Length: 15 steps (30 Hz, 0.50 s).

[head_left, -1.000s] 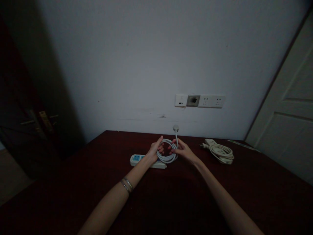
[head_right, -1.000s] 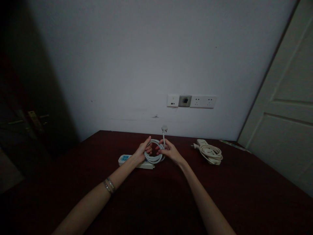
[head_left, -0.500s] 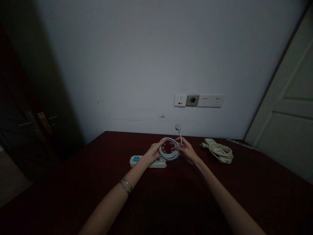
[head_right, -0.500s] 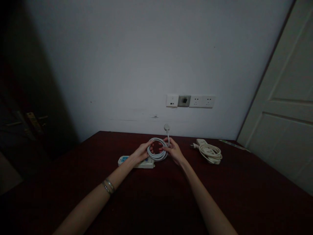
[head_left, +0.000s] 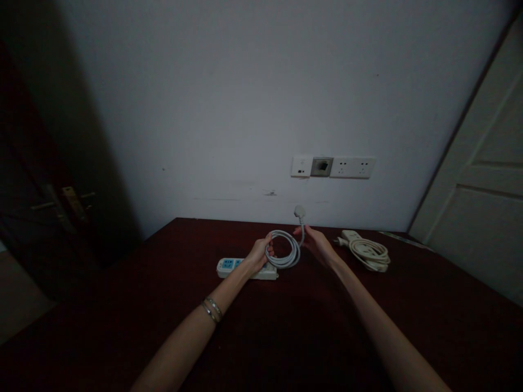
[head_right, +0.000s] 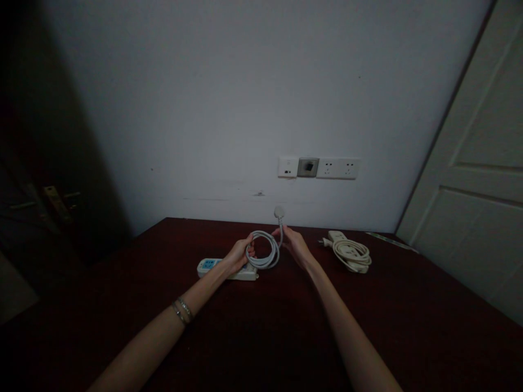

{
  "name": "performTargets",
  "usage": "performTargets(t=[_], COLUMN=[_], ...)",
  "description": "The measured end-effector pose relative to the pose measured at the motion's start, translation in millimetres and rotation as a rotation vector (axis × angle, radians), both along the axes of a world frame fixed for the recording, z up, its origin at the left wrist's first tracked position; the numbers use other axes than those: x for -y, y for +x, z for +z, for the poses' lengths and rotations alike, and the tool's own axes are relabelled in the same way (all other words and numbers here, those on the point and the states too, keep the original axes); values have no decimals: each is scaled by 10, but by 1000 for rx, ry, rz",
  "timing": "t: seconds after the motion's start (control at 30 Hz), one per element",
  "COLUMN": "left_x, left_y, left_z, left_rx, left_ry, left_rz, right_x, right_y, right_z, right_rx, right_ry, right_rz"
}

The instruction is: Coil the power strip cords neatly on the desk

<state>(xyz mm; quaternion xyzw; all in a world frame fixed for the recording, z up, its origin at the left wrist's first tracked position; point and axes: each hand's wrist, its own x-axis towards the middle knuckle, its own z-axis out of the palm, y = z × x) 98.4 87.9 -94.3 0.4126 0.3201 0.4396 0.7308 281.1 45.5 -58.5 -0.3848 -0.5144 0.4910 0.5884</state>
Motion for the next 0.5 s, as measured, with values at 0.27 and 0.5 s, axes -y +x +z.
performTargets(t=[0.27, 0.5], left_x=[-15, 15], left_y=[-5, 16], left_z=[10, -13], left_rx=[-98, -230], left_ry=[54, 156], left_rz=[-15, -156], right_x=[14, 32], right_y=[34, 157], right_z=[64, 83], right_rx=[87, 215], right_ry=[71, 35], right_rz=[22, 175])
